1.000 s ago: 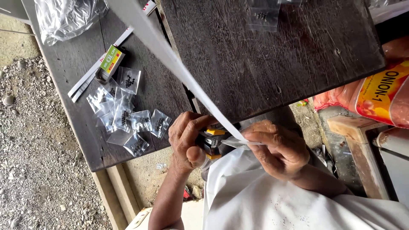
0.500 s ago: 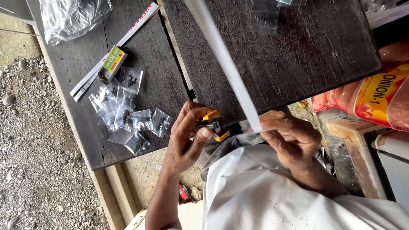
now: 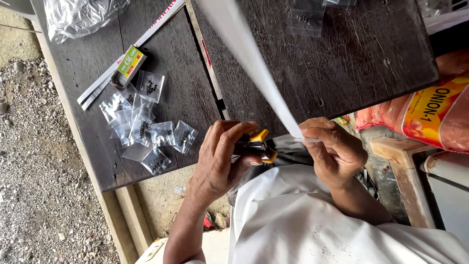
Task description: The person is assembling a product display strip by stapling individual small plastic packets onto a long white plastic strip.
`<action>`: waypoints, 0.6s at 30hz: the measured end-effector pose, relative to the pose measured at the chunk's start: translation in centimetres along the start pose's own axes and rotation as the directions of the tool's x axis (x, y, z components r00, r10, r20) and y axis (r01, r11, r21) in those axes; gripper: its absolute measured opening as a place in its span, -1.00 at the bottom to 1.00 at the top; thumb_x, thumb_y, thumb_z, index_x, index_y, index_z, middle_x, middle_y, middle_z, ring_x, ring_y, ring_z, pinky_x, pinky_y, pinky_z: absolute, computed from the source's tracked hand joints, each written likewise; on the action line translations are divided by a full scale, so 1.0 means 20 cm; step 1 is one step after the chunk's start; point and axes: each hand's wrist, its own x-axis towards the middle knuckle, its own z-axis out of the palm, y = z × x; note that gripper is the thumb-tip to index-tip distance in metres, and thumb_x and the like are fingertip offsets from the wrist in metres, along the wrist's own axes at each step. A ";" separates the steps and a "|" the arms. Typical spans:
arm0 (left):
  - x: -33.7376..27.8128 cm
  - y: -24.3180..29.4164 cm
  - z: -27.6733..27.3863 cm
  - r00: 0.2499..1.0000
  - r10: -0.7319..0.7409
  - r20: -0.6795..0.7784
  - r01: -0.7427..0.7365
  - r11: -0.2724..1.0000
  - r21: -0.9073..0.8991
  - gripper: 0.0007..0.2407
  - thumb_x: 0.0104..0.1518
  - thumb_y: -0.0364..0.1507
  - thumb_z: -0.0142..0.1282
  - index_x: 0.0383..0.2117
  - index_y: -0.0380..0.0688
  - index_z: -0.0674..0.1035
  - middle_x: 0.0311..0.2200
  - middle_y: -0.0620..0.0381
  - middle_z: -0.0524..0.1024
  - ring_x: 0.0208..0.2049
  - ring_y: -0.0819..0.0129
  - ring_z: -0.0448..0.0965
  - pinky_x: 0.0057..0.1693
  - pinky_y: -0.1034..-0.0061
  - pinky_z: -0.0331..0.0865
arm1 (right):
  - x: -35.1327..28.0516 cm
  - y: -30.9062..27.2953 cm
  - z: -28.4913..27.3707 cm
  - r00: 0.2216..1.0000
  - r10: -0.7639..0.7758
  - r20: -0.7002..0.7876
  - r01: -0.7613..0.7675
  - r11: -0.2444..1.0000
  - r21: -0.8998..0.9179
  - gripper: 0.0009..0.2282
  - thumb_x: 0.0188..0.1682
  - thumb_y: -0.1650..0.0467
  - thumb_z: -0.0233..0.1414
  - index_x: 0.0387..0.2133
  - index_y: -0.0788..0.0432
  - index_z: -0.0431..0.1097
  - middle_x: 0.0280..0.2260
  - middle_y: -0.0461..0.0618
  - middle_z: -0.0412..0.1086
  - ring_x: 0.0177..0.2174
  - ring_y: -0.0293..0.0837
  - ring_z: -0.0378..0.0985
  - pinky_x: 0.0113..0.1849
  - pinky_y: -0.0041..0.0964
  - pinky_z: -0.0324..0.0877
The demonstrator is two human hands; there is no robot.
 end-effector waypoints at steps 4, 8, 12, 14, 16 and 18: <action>-0.02 -0.03 -0.01 0.994 -0.087 0.058 0.098 0.971 -0.217 -0.51 0.27 -0.10 -0.03 0.06 -0.35 0.48 -0.31 -0.08 0.45 -0.28 0.05 0.54 -0.09 0.28 0.49 | 0.00 0.00 0.03 1.000 0.009 0.004 -0.009 0.998 0.066 -0.91 -0.05 0.60 0.11 -0.38 0.54 0.47 -0.43 0.34 0.47 -0.39 0.11 0.60 -0.28 0.01 0.53; -0.02 -0.06 -0.03 0.965 -0.151 0.215 0.220 0.909 -0.353 -0.34 0.18 0.10 -0.03 0.08 -0.35 0.48 -0.29 -0.06 0.41 -0.28 0.18 0.48 -0.10 0.30 0.47 | -0.02 0.00 0.03 0.996 0.083 0.033 -0.086 0.992 0.089 -0.91 -0.07 0.62 0.13 -0.36 0.55 0.48 -0.44 0.31 0.47 -0.40 0.06 0.60 -0.29 -0.05 0.52; 0.01 0.00 -0.02 0.968 -0.117 0.221 0.185 0.931 -0.314 -0.50 0.25 -0.10 0.05 0.02 -0.39 0.50 -0.31 -0.12 0.40 -0.31 0.06 0.51 -0.12 0.24 0.47 | 0.00 -0.06 0.04 0.989 0.142 0.048 -0.143 0.990 0.013 -0.90 -0.04 0.60 0.14 -0.32 0.52 0.51 -0.39 0.26 0.49 -0.35 0.00 0.59 -0.24 -0.12 0.51; 0.01 -0.01 -0.02 0.969 -0.109 0.223 0.175 0.936 -0.306 -0.52 0.26 -0.11 0.05 0.02 -0.38 0.51 -0.32 -0.11 0.41 -0.31 0.07 0.52 -0.13 0.25 0.47 | -0.02 -0.06 0.03 0.990 0.137 0.037 -0.137 0.990 0.012 -0.90 -0.04 0.61 0.14 -0.32 0.52 0.50 -0.39 0.26 0.49 -0.36 0.01 0.58 -0.23 -0.11 0.51; 0.00 -0.02 -0.03 0.970 -0.100 0.224 0.165 0.940 -0.298 -0.54 0.27 -0.13 0.04 0.01 -0.38 0.52 -0.32 -0.10 0.42 -0.31 0.07 0.53 -0.13 0.27 0.47 | -0.01 -0.07 0.03 0.991 0.131 0.027 -0.131 0.991 0.011 -0.90 -0.03 0.61 0.13 -0.31 0.53 0.49 -0.39 0.26 0.49 -0.36 0.01 0.58 -0.23 -0.10 0.51; -0.02 -0.05 -0.04 0.970 -0.083 0.229 0.148 0.947 -0.284 -0.53 0.26 -0.13 0.05 0.02 -0.38 0.52 -0.31 -0.09 0.43 -0.29 0.06 0.54 -0.11 0.28 0.48 | 0.00 -0.10 0.03 0.993 0.113 0.030 -0.112 0.993 -0.029 -0.91 -0.03 0.61 0.13 -0.31 0.52 0.51 -0.41 0.23 0.49 -0.37 -0.02 0.58 -0.22 -0.12 0.52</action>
